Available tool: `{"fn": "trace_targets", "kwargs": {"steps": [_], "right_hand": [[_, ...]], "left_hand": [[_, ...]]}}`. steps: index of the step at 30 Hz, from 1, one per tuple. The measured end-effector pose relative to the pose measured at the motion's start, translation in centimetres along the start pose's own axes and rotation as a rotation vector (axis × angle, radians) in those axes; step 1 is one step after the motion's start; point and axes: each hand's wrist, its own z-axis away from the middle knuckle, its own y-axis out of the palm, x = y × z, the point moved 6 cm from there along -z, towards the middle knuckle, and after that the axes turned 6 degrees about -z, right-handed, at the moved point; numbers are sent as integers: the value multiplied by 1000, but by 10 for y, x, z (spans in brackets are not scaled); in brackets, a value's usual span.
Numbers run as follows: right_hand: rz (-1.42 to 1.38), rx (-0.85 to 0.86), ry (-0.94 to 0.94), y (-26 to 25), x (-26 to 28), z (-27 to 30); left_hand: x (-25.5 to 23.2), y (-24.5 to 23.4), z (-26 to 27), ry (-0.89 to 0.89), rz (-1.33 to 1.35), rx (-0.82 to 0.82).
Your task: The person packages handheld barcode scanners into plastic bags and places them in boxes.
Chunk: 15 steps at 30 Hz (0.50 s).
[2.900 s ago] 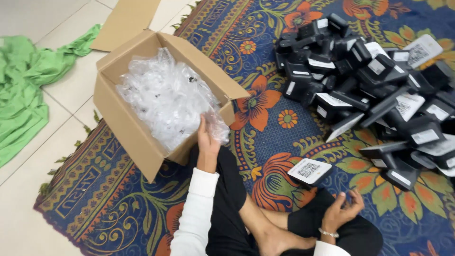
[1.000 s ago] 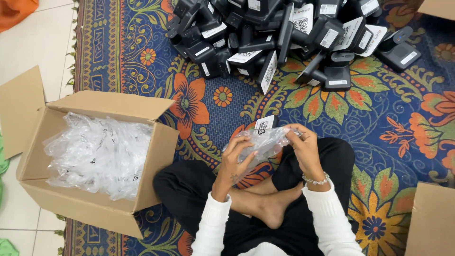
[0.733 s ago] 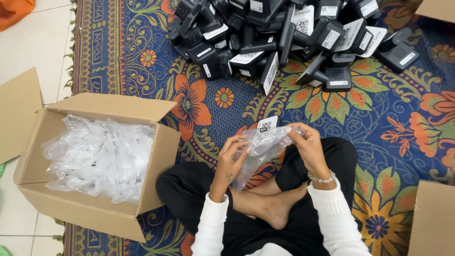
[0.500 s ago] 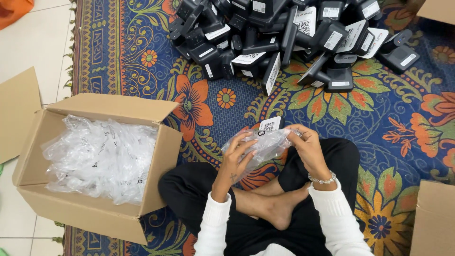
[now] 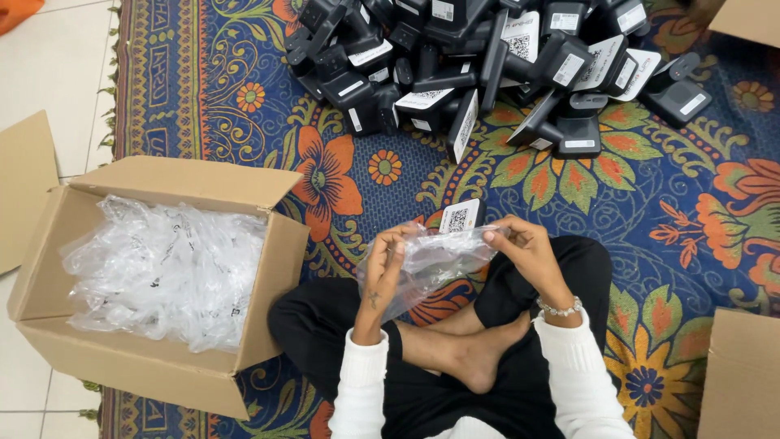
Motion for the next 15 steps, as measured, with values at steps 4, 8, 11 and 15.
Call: {"fn": "trace_targets", "kwargs": {"steps": [4, 8, 11, 15], "right_hand": [[-72, -59, 20, 2, -1, 4], [-87, -35, -56, 12, 4, 9], [-118, 59, -169, 35, 32, 9], [-154, -9, -13, 31, 13, 11]], "left_hand": [[2, 7, -1, -176, 137, 23], [-27, 25, -4, -405, -195, 202], [-75, 51, -17, -72, -573, 251], [-112, 73, -22, 252, -713, 189]]}}
